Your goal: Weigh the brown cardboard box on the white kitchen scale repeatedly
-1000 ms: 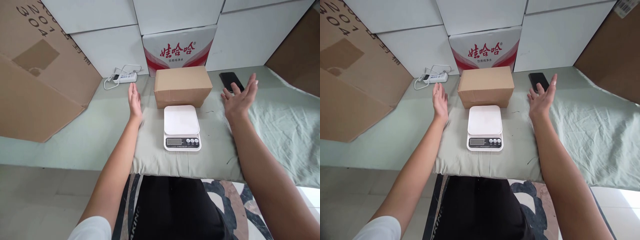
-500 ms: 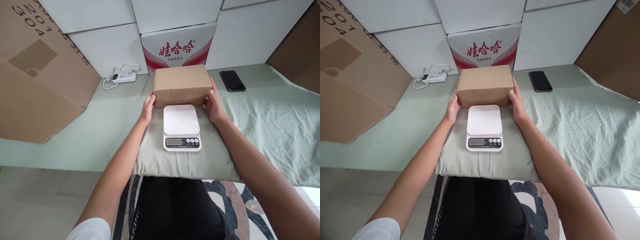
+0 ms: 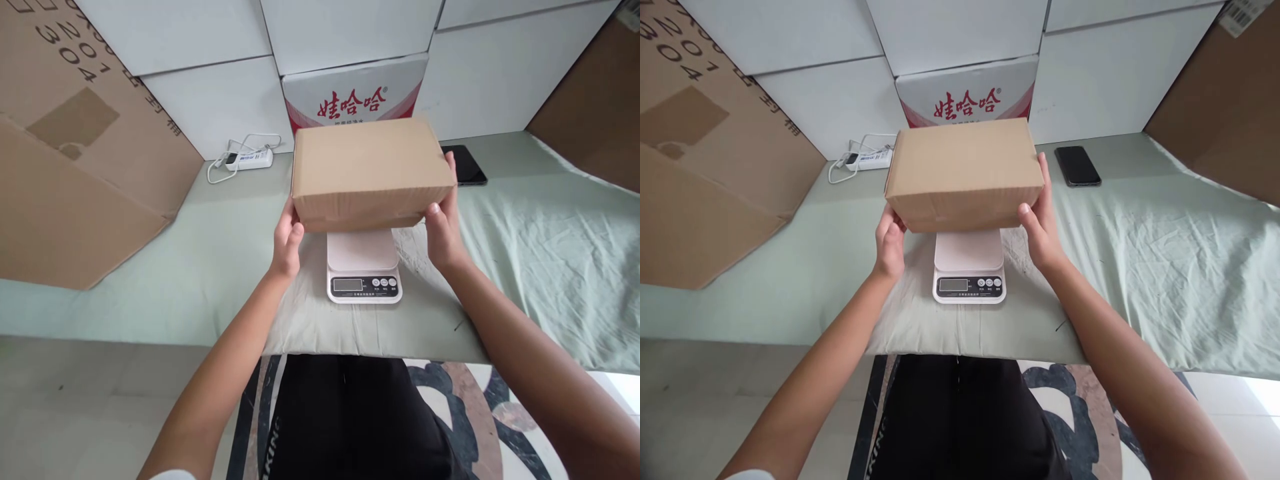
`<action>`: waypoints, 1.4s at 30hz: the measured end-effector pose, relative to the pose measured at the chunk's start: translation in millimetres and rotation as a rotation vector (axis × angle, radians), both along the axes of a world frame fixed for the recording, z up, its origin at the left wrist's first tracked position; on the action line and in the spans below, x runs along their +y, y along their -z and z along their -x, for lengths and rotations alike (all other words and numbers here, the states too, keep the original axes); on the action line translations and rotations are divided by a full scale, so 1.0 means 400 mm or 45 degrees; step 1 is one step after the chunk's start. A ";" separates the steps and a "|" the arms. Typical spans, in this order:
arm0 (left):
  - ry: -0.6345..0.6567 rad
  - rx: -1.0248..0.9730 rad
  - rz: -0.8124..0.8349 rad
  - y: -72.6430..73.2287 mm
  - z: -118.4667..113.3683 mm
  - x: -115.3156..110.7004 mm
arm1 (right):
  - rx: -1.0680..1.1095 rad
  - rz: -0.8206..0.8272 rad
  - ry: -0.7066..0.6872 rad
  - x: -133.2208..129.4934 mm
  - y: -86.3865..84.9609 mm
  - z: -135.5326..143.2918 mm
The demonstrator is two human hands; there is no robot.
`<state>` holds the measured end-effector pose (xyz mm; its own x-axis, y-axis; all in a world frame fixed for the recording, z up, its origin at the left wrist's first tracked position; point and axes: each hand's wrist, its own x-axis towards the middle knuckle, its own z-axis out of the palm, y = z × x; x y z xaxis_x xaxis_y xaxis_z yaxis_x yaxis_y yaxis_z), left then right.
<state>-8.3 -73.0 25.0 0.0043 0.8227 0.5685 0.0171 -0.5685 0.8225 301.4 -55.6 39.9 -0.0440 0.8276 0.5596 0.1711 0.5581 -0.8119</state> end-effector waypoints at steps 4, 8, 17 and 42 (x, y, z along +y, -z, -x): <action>0.075 -0.026 0.129 0.029 0.011 -0.083 | -0.045 -0.009 0.002 -0.071 0.023 -0.006; 0.057 -0.035 0.184 0.037 0.014 -0.106 | -0.059 -0.053 0.011 -0.079 0.052 -0.008; -0.028 -0.108 0.194 0.029 0.016 -0.093 | -0.058 -0.053 0.023 -0.058 0.071 -0.011; -0.118 -0.330 0.279 0.071 -0.031 0.252 | 0.046 0.061 0.017 0.211 0.069 0.102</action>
<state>4.3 27.8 -3.3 -0.1973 0.9156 0.3505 -0.1652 -0.3834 0.9087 260.4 28.9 12.3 -0.0131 0.8540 0.5201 0.1482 0.5161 -0.8436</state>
